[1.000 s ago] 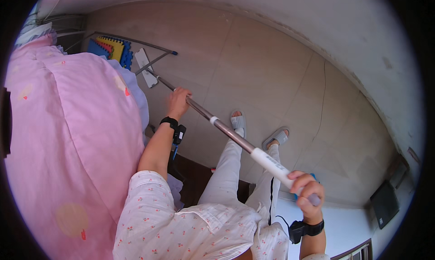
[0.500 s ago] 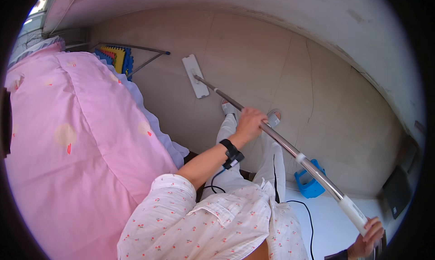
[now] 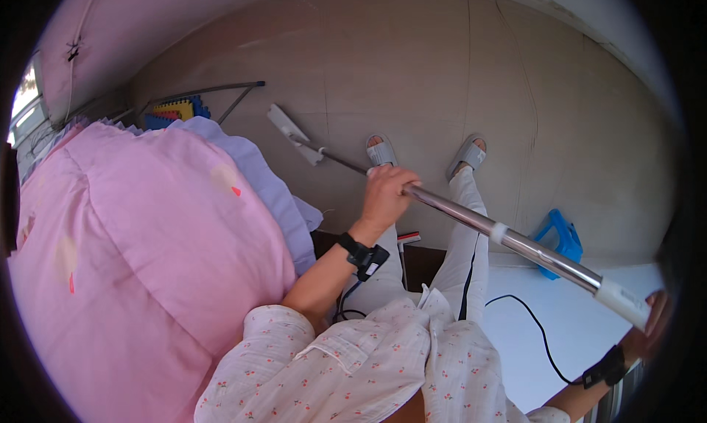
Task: Mopping the balcony floor with a flat mop.
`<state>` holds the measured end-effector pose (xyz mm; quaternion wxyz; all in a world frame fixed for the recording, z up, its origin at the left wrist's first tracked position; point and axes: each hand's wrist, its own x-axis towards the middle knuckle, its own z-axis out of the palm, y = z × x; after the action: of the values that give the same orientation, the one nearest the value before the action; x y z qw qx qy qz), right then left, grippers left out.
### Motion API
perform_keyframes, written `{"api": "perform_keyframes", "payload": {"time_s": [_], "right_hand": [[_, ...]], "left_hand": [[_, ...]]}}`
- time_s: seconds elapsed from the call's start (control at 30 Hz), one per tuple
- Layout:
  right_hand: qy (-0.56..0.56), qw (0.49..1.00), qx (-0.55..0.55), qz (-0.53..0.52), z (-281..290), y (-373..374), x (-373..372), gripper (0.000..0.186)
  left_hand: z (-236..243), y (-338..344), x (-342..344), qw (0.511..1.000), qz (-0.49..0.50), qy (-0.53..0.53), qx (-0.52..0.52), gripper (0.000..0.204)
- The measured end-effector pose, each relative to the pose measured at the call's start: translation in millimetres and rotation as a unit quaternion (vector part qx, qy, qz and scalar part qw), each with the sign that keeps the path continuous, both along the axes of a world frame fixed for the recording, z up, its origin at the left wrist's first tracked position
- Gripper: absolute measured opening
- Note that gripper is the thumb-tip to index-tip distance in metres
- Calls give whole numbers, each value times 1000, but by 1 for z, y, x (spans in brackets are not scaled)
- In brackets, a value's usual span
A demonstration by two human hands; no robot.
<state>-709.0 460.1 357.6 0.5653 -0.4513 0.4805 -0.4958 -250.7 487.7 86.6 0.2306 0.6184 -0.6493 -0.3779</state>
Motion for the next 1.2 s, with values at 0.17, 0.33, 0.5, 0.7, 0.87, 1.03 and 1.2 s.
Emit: {"api": "perform_keyframes", "payload": {"time_s": [0.17,0.33,0.5,0.7,0.87,1.03,1.2], "right_hand": [[-198,970,52,130,-169,-27,132,17],[-370,915,78,138,-302,-21,306,14],[-289,909,114,278,-320,0,364,16],[-258,919,114,276,-301,-22,276,16],[-215,950,145,172,-259,-22,145,18],[-114,981,122,103,-187,-7,-14,25],[35,999,23,5,-66,61,-177,27]], "left_hand": [[-98,53,145,988,59,-140,32,25],[-187,95,283,944,103,-311,50,20],[-218,125,340,908,108,-392,97,24],[-209,96,252,922,133,-355,76,21],[-177,49,107,950,139,-270,72,16],[-132,9,-57,970,108,-217,-23,13],[-59,-8,-226,990,80,-115,-13,13]]}}
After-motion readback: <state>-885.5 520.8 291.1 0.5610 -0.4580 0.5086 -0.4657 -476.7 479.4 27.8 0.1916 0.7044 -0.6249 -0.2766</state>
